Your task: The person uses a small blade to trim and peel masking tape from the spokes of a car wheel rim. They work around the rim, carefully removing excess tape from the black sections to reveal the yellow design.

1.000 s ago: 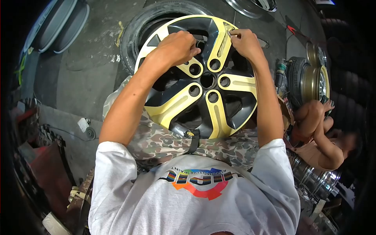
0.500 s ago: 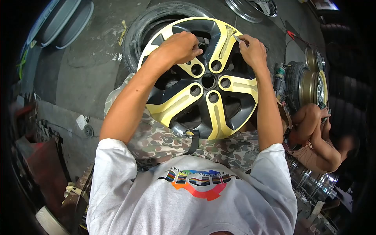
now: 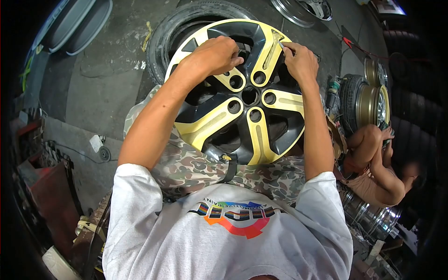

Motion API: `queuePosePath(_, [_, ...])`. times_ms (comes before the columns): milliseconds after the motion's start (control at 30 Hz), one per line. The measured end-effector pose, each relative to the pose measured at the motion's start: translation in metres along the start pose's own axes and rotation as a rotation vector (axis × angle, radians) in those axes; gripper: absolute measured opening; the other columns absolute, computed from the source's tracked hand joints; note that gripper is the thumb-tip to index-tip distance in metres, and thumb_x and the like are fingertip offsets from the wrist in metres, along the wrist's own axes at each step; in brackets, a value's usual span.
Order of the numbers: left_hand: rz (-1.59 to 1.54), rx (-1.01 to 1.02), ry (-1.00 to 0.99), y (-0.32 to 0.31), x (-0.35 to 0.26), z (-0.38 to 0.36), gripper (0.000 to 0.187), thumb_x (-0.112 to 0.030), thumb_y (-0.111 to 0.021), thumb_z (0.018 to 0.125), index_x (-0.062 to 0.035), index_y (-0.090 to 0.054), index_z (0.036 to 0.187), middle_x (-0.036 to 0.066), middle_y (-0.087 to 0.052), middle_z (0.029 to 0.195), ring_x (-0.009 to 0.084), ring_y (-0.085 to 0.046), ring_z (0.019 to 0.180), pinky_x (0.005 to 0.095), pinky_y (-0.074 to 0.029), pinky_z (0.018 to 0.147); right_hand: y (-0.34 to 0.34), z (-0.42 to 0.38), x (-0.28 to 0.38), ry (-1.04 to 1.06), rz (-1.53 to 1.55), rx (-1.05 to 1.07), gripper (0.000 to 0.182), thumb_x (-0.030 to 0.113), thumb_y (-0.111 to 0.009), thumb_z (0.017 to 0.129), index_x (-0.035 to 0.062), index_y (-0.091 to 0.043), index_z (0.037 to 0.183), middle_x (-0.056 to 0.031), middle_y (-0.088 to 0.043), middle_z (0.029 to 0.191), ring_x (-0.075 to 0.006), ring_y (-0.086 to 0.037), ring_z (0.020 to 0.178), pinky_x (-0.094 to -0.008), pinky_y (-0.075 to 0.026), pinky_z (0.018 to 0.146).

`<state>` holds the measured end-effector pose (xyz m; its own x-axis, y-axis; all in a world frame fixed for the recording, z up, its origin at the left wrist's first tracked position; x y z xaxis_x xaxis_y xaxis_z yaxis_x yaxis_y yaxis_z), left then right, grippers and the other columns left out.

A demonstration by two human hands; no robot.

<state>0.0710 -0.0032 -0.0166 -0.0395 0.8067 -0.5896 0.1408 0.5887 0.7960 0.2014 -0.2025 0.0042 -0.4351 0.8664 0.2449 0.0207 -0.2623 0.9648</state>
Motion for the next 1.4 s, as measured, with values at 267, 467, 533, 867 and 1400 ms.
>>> queuePosePath(267, [0.025,0.002,0.008,-0.006,0.003,0.004,0.032,-0.029,-0.073,0.1,0.0022,-0.078,0.1,0.022,-0.073,0.086,0.0421,-0.071,0.084,0.0502,-0.054,0.076,-0.002,0.004,0.007,0.037,-0.059,0.048,0.028,0.027,-0.066,0.098,0.0176,-0.082,0.119,-0.0209,-0.079,0.107,-0.0439,-0.074,0.102,-0.0515,-0.057,0.094])
queuePosePath(467, [0.058,-0.02,-0.012,-0.006,0.001,0.009,0.031,-0.03,-0.073,0.099,0.0009,-0.078,0.097,0.022,-0.075,0.088,0.0425,-0.072,0.087,0.0481,-0.056,0.08,-0.014,0.002,0.009,0.032,0.014,-0.01,0.029,0.025,-0.066,0.096,0.0162,-0.083,0.118,-0.0218,-0.078,0.106,-0.0432,-0.075,0.101,-0.0522,-0.058,0.094])
queuePosePath(533, [0.08,-0.047,-0.015,0.001,-0.008,0.017,0.029,-0.029,-0.073,0.099,-0.0002,-0.079,0.098,0.022,-0.075,0.088,0.0422,-0.073,0.087,0.0481,-0.057,0.081,-0.016,0.0,0.02,0.052,-0.02,-0.017,0.029,0.023,-0.065,0.095,0.0156,-0.083,0.117,-0.0227,-0.078,0.106,-0.044,-0.075,0.099,-0.0529,-0.058,0.093])
queuePosePath(867, [0.127,-0.583,-0.311,-0.005,-0.018,0.112,0.025,-0.029,-0.072,0.099,-0.0117,-0.078,0.116,0.012,-0.067,0.116,0.0342,-0.067,0.109,0.0464,-0.055,0.096,-0.021,-0.028,-0.035,-0.177,0.522,-0.044,0.023,0.02,-0.065,0.098,0.0081,-0.079,0.113,-0.0174,-0.078,0.091,-0.0379,-0.076,0.089,-0.0466,-0.057,0.084])
queuePosePath(1400, [-0.463,-0.386,-0.177,-0.019,0.007,0.126,0.029,-0.029,-0.074,0.096,-0.0009,-0.075,0.104,0.004,-0.07,0.081,0.0117,-0.058,0.07,0.0303,-0.052,0.069,-0.018,-0.016,-0.007,-0.09,0.333,-0.104,0.024,0.023,-0.072,0.095,0.0106,-0.083,0.112,-0.0217,-0.078,0.098,-0.0431,-0.075,0.096,-0.0491,-0.058,0.089])
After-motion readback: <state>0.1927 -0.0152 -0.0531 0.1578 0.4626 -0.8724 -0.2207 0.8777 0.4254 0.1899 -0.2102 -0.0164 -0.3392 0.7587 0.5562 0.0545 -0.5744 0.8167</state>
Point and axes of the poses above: each hand's wrist, its own z-axis towards the middle knuckle, its own y-axis out of the back of the hand, x = y × z, the point moved 7 cm from there along z, towards the middle knuckle
